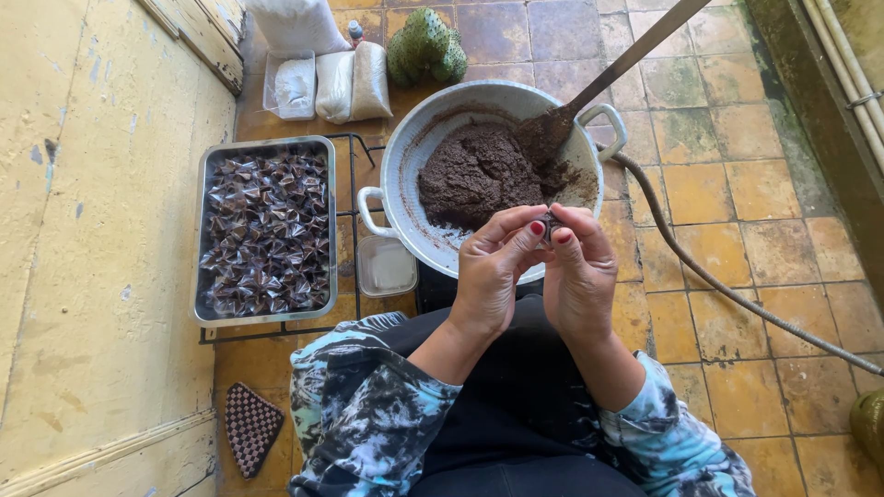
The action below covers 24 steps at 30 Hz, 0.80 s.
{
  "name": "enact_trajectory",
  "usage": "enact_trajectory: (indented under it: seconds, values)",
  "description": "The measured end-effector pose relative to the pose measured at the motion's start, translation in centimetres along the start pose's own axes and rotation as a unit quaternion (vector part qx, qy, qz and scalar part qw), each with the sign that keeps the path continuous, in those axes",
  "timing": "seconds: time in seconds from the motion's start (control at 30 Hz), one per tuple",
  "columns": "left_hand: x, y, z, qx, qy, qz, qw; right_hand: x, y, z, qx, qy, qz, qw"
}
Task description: Filling small paper liners with a dark mixture using a spoon
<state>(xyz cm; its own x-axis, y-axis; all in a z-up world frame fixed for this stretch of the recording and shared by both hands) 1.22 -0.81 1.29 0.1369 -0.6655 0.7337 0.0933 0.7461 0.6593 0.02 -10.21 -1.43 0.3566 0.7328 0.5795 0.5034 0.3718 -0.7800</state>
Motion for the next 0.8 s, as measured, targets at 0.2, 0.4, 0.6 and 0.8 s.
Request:
enact_trajectory:
  seconds: [0.2,0.4,0.6,0.8]
  values:
    - [0.1,0.9,0.5,0.042,-0.003,-0.018,0.999,0.0,0.5,0.2,-0.014,0.011,0.0,1.0]
    - [0.1,1.2,0.7,0.071,-0.012,-0.048,0.996,0.0,0.5,0.3,-0.018,0.031,0.003,0.999]
    - [0.4,1.2,0.6,0.018,-0.019,-0.03,0.999,1.1,-1.6,0.2,0.131,-0.003,-0.072,0.989]
    - [-1.2,0.3,-0.3,0.031,0.009,-0.016,0.999,-1.0,1.2,0.2,0.182,0.009,-0.139,0.973]
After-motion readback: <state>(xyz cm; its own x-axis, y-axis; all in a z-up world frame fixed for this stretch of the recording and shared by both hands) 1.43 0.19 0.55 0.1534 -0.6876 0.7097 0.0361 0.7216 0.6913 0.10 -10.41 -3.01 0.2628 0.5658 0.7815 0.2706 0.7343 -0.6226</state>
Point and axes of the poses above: each hand's wrist, its own z-axis away from the middle knuckle, its own x-axis out of the palm, y = z × x, the point moved 2 cm from there along -z, towards the middle knuckle, and after that the axes turned 9 degrees about y, right-handed, at the moved point
